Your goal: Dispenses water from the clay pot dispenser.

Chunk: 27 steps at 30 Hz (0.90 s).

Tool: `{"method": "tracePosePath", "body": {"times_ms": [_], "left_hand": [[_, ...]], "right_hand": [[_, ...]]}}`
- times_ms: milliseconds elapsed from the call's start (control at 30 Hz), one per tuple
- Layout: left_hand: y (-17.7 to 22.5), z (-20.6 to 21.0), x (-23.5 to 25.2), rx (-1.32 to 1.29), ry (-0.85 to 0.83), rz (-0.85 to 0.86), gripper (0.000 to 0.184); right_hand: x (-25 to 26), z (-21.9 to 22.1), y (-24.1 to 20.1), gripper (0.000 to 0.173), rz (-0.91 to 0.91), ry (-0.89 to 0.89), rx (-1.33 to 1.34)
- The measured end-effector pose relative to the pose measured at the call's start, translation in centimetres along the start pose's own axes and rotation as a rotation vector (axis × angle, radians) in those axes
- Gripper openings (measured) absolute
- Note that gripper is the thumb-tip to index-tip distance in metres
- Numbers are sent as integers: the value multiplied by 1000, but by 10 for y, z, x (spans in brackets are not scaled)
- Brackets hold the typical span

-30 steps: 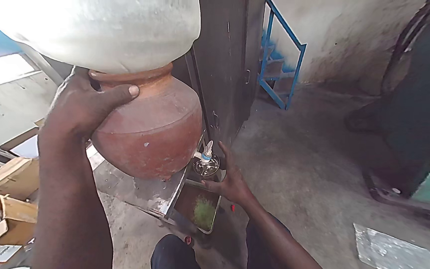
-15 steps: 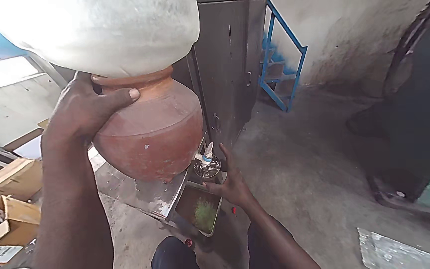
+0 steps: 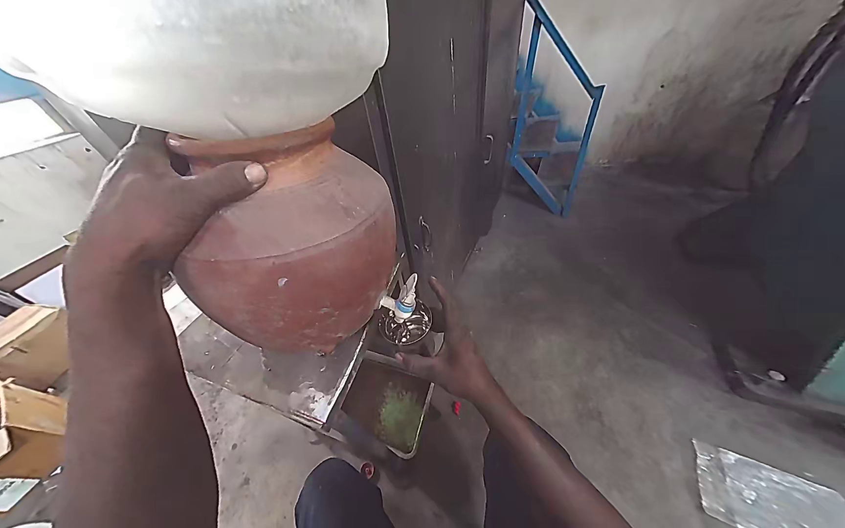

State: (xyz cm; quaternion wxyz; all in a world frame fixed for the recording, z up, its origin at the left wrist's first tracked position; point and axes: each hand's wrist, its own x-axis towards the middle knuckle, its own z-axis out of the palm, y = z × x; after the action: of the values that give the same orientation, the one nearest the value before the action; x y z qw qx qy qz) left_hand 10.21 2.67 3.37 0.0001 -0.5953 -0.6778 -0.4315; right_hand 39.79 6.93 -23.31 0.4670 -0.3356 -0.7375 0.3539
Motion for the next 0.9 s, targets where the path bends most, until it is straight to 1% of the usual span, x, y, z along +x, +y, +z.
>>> {"method": "tracePosePath", "body": {"times_ms": [267, 567, 733, 900], "left_hand": [[7, 2, -4, -65, -20, 23, 88], [8, 2, -4, -45, -18, 27, 88], [4, 1, -1, -15, -6, 15, 96], [4, 1, -2, -39, -14, 37, 89]], "right_hand": [[0, 2, 5, 123, -21, 0, 11], [-1, 0, 4, 124, -1, 3, 11], [0, -1, 3, 124, 12, 3, 6], [-1, 0, 5, 124, 13, -4, 6]]}}
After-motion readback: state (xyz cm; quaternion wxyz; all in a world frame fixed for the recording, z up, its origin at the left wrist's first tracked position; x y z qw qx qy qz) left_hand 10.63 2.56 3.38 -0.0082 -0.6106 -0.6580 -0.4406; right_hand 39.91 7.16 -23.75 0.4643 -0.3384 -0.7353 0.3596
